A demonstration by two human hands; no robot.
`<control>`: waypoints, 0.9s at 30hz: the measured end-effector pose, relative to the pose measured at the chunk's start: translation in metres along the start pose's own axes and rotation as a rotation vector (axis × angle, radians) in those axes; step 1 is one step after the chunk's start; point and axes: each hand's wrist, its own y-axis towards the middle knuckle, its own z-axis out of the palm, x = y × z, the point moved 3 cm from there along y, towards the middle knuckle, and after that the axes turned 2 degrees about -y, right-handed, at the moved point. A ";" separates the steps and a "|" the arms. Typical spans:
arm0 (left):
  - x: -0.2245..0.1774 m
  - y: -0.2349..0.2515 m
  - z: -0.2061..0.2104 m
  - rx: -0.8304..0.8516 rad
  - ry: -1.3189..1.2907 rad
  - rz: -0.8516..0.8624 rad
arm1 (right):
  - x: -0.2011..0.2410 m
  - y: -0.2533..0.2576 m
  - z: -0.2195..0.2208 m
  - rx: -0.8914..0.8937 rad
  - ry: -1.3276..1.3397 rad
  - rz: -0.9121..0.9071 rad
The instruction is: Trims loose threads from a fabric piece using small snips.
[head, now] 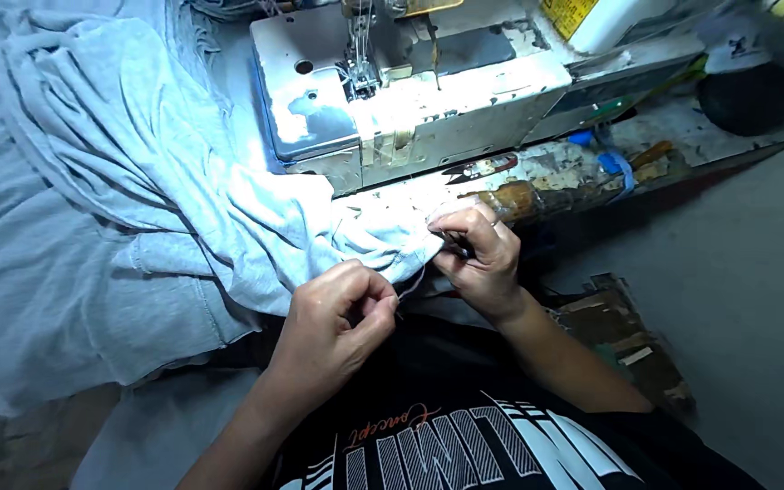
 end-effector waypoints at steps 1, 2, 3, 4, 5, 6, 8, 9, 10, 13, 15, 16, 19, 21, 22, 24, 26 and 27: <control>0.000 -0.001 -0.001 0.033 -0.104 -0.003 | 0.002 0.001 0.000 -0.001 -0.007 -0.005; 0.000 -0.003 -0.005 0.085 -0.266 -0.009 | 0.003 0.001 -0.001 -0.002 -0.012 -0.010; 0.001 -0.004 -0.010 0.137 -0.453 -0.012 | 0.003 0.001 0.000 -0.002 -0.015 -0.014; 0.003 -0.005 -0.014 0.158 -0.628 -0.006 | 0.003 0.001 0.000 -0.002 -0.022 -0.018; 0.004 -0.005 -0.018 0.149 -0.767 0.012 | 0.003 0.001 0.002 -0.001 -0.031 -0.019; 0.005 -0.004 -0.020 0.139 -0.876 0.040 | 0.003 0.001 0.004 0.006 -0.037 -0.016; 0.007 -0.002 -0.021 0.145 -1.053 0.074 | 0.005 0.001 0.007 0.017 -0.041 -0.013; 0.008 -0.002 -0.019 0.164 -1.152 0.067 | 0.005 0.002 0.009 0.021 -0.041 -0.011; 0.009 -0.003 -0.016 0.194 -1.250 0.042 | 0.006 0.002 0.009 0.021 -0.041 -0.012; 0.011 -0.011 -0.014 0.249 -1.386 -0.015 | 0.005 0.003 0.008 0.004 -0.081 -0.018; 0.007 -0.017 -0.024 0.195 -1.363 0.002 | 0.003 0.003 0.007 0.001 -0.102 -0.002; 0.004 -0.019 -0.029 0.168 -1.362 0.012 | 0.002 0.003 0.007 -0.001 -0.101 0.005; -0.003 -0.026 -0.035 0.134 -1.344 0.041 | 0.004 0.002 0.012 0.001 -0.072 -0.002; -0.005 -0.026 -0.034 0.093 -1.163 0.064 | 0.006 0.002 0.014 0.006 -0.076 0.005; -0.005 -0.024 -0.031 0.045 -0.996 0.073 | 0.006 0.003 0.013 0.009 -0.084 0.011; -0.003 -0.018 -0.020 -0.059 -0.596 0.087 | 0.008 0.006 0.010 0.014 -0.088 0.012; 0.003 -0.006 -0.004 -0.146 -0.265 0.142 | 0.014 0.010 0.008 0.013 -0.090 0.003; 0.006 -0.001 0.004 -0.175 -0.152 0.170 | 0.017 0.011 0.006 0.008 -0.090 0.000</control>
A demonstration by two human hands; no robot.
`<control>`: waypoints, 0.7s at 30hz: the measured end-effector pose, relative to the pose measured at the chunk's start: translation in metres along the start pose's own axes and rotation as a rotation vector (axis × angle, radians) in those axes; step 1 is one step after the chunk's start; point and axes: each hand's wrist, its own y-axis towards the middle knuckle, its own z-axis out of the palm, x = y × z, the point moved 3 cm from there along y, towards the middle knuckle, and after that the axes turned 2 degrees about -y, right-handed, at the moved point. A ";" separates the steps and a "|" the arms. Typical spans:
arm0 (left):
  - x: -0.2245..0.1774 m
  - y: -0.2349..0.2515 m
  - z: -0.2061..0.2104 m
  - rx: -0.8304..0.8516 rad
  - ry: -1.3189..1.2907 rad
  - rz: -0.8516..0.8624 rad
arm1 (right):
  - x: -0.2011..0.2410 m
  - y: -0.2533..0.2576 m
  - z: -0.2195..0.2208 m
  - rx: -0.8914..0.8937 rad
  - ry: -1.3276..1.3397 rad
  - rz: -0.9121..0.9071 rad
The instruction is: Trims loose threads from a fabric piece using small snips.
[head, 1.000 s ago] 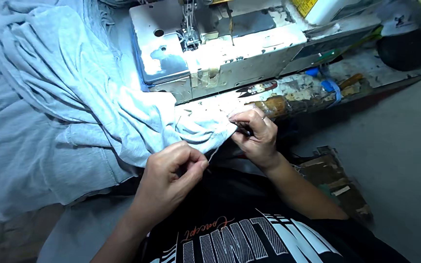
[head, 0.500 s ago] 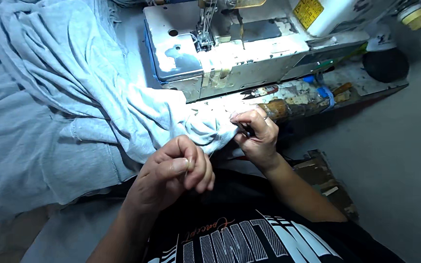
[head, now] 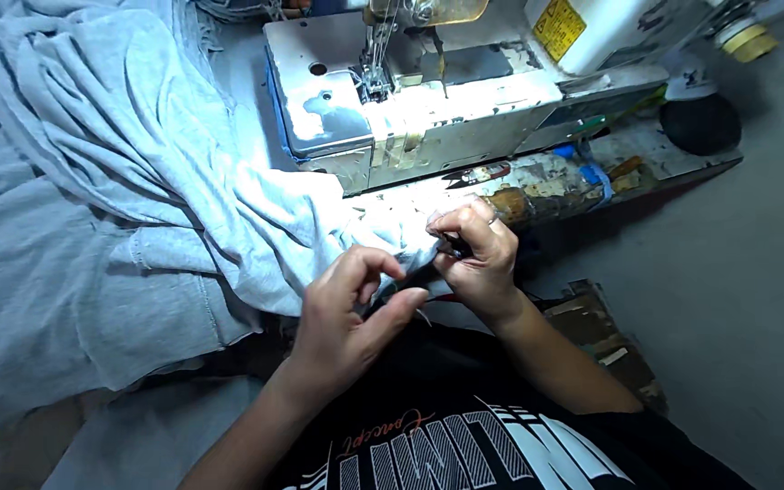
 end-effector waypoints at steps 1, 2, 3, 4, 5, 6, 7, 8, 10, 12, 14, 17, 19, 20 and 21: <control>0.003 0.004 0.006 -0.013 0.085 0.035 | 0.002 0.001 -0.001 -0.006 0.001 -0.001; 0.004 0.008 0.009 -0.030 0.156 0.073 | 0.004 0.003 -0.003 -0.012 0.000 0.000; 0.004 0.012 0.011 -0.049 0.221 0.115 | 0.005 0.003 -0.004 -0.015 -0.002 0.004; 0.002 0.016 0.012 -0.064 0.283 0.155 | 0.006 0.003 -0.005 -0.018 -0.001 0.008; 0.000 0.020 0.013 -0.070 0.352 0.186 | 0.006 0.003 -0.006 -0.023 0.001 0.009; -0.001 0.023 0.015 -0.062 0.426 0.203 | 0.006 0.003 -0.007 -0.028 0.004 0.011; -0.001 0.026 0.016 -0.045 0.492 0.210 | 0.006 0.004 -0.007 -0.029 0.007 0.011; 0.000 0.029 0.018 -0.030 0.536 0.212 | 0.006 0.004 -0.006 -0.033 0.011 0.010; 0.002 0.031 0.022 -0.008 0.578 0.209 | 0.005 0.006 -0.006 -0.039 0.017 0.011; 0.003 0.033 0.024 0.003 0.563 0.191 | 0.003 0.007 -0.005 -0.042 0.038 0.013; 0.008 0.036 0.024 0.012 0.472 0.128 | 0.002 0.008 -0.006 -0.031 0.072 0.006; 0.018 0.035 0.013 -0.007 0.144 -0.105 | -0.005 0.004 -0.006 -0.018 0.113 0.028; 0.022 0.034 -0.002 -0.017 -0.234 -0.310 | -0.009 -0.001 -0.005 -0.018 0.133 0.060; 0.022 0.033 -0.006 -0.015 -0.399 -0.388 | -0.010 -0.003 -0.004 -0.019 0.142 0.073; 0.022 0.032 -0.006 -0.007 -0.523 -0.440 | -0.009 -0.004 -0.003 -0.012 0.148 0.080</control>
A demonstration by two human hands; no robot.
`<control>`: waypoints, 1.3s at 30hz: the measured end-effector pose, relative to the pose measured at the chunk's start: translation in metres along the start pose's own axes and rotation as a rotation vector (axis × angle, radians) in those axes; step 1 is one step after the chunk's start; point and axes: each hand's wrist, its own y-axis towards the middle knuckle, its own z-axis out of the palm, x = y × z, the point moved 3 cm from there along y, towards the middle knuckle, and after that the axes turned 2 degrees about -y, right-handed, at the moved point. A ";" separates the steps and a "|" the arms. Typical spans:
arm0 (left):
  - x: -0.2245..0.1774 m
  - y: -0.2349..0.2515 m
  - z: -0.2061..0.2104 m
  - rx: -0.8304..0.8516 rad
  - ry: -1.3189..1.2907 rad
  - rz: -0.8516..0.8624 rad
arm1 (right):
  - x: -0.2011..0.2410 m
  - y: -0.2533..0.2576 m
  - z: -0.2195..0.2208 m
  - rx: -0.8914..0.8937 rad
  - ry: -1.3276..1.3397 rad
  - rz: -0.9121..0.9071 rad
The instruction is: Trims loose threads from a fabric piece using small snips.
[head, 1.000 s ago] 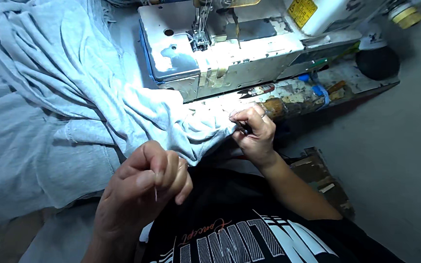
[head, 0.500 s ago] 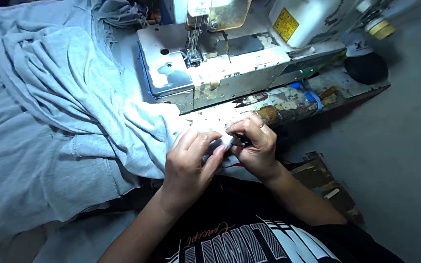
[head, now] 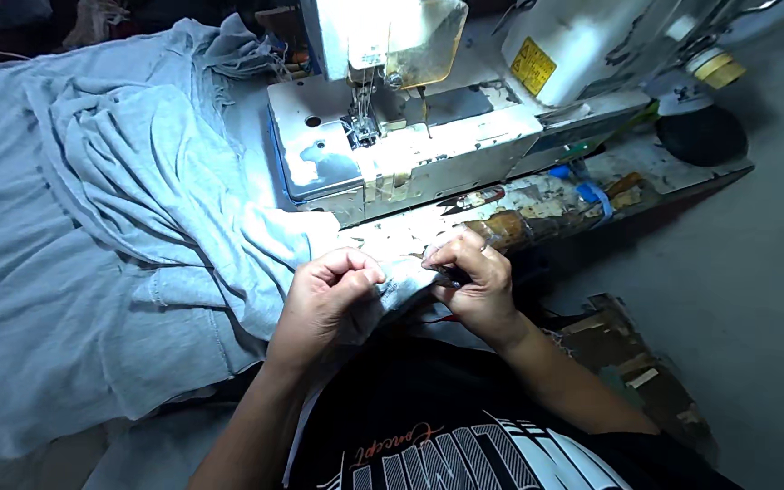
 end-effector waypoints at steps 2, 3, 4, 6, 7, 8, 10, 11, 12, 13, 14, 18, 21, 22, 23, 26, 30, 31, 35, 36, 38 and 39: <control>0.004 -0.001 0.003 0.050 -0.104 -0.057 | 0.001 0.000 0.001 0.008 0.004 -0.001; 0.006 -0.001 0.005 0.071 -0.105 -0.061 | 0.002 0.001 0.002 0.008 0.007 -0.004; 0.007 0.000 0.005 0.087 -0.094 -0.056 | 0.002 0.001 0.002 0.004 0.007 -0.006; 0.009 0.002 0.004 0.123 -0.103 -0.042 | 0.004 0.001 0.002 0.001 0.007 -0.008; 0.009 0.002 0.004 0.158 -0.130 -0.042 | 0.005 0.001 0.002 0.000 0.011 -0.007; 0.010 0.002 0.004 0.193 -0.164 -0.049 | 0.006 0.000 0.001 0.002 0.015 -0.006; 0.010 -0.001 0.006 0.251 -0.195 -0.082 | 0.007 0.001 0.001 0.006 0.012 -0.007; 0.009 -0.004 0.007 0.259 -0.171 -0.102 | 0.007 0.002 0.001 0.001 0.002 -0.003; 0.007 -0.009 0.007 0.256 -0.123 -0.111 | 0.005 0.003 0.001 -0.005 -0.010 0.010; 0.004 -0.015 0.006 0.238 -0.046 -0.099 | 0.003 0.004 0.001 -0.015 -0.028 0.025; 0.001 -0.021 0.005 0.194 0.070 -0.054 | 0.001 0.006 0.001 -0.020 -0.051 0.038; 0.003 -0.032 0.006 -0.051 0.838 0.321 | 0.003 0.010 0.004 0.023 -0.064 0.054; -0.006 -0.039 -0.006 -0.033 1.004 0.347 | 0.003 0.013 0.002 0.032 -0.072 0.058; -0.011 -0.041 -0.011 -0.005 0.876 0.336 | 0.002 0.014 0.001 0.032 -0.085 0.060; -0.017 -0.042 -0.013 0.044 0.694 0.334 | 0.002 0.014 0.001 0.032 -0.095 0.061; -0.020 -0.034 -0.004 0.367 0.104 0.325 | 0.002 0.013 0.003 0.043 -0.097 0.067; 0.011 -0.023 0.019 0.241 -0.055 0.214 | 0.005 0.017 0.006 0.081 -0.119 0.130; 0.016 -0.020 0.018 0.136 0.126 0.263 | 0.004 0.018 0.006 0.107 -0.132 0.166; 0.024 -0.012 0.008 -0.101 0.625 0.485 | 0.003 0.021 0.009 0.278 0.075 0.416; 0.024 -0.012 0.007 -0.138 0.698 0.511 | 0.003 0.021 0.009 0.304 0.178 0.479; 0.023 -0.011 0.008 -0.184 0.857 0.487 | 0.004 0.023 0.010 0.300 0.285 0.530; 0.022 -0.011 0.009 -0.186 0.904 0.460 | 0.004 0.024 0.010 0.286 0.289 0.529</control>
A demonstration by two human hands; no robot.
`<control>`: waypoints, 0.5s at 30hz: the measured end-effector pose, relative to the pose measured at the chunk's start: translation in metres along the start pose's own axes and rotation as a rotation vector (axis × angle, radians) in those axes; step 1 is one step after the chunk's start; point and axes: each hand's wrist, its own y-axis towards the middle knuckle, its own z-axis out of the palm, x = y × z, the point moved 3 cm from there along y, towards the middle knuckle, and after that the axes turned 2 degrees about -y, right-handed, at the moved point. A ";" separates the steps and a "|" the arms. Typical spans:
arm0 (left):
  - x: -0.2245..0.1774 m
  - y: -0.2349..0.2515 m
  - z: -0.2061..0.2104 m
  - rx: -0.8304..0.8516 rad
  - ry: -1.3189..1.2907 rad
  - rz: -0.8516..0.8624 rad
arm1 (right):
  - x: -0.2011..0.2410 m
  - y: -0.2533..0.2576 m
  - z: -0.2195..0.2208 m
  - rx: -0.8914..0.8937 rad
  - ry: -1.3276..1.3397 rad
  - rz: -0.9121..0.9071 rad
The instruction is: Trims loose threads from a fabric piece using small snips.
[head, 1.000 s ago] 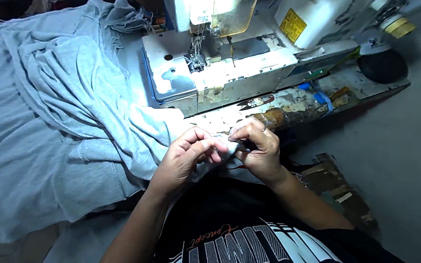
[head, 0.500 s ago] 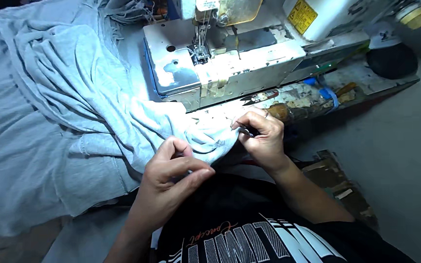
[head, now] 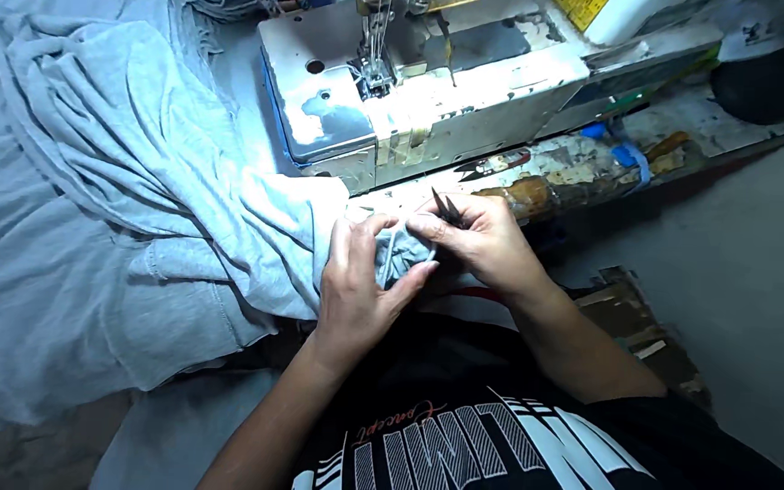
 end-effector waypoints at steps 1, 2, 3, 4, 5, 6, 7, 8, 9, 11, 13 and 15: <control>0.001 0.002 -0.001 0.014 0.005 -0.013 | -0.001 0.002 0.000 -0.015 0.001 -0.019; 0.004 0.003 -0.003 0.026 -0.028 -0.034 | -0.003 0.004 0.000 -0.032 0.000 -0.042; 0.006 0.005 -0.006 0.056 -0.083 -0.068 | -0.005 0.005 0.000 -0.050 0.003 -0.057; 0.008 0.006 -0.012 0.110 -0.156 -0.113 | -0.006 0.006 0.000 -0.064 0.011 -0.065; 0.010 0.008 -0.017 0.175 -0.249 -0.169 | -0.008 0.006 0.000 -0.073 0.026 -0.068; 0.012 0.009 -0.021 0.235 -0.342 -0.222 | -0.009 0.006 0.000 -0.076 0.041 -0.069; 0.014 0.010 -0.024 0.276 -0.418 -0.265 | -0.011 0.005 0.001 -0.077 0.055 -0.069; 0.016 0.011 -0.026 0.298 -0.477 -0.291 | -0.012 0.005 0.002 -0.075 0.066 -0.070; 0.018 0.011 -0.027 0.308 -0.512 -0.306 | -0.013 0.005 0.003 -0.069 0.073 -0.069; 0.021 0.012 -0.024 0.321 -0.537 -0.316 | -0.016 0.006 0.003 -0.069 0.067 -0.067; 0.021 0.012 -0.019 0.327 -0.539 -0.315 | -0.017 0.005 -0.001 -0.109 0.012 -0.102; 0.021 0.013 -0.017 0.308 -0.530 -0.328 | -0.013 -0.002 -0.007 -0.183 -0.146 -0.195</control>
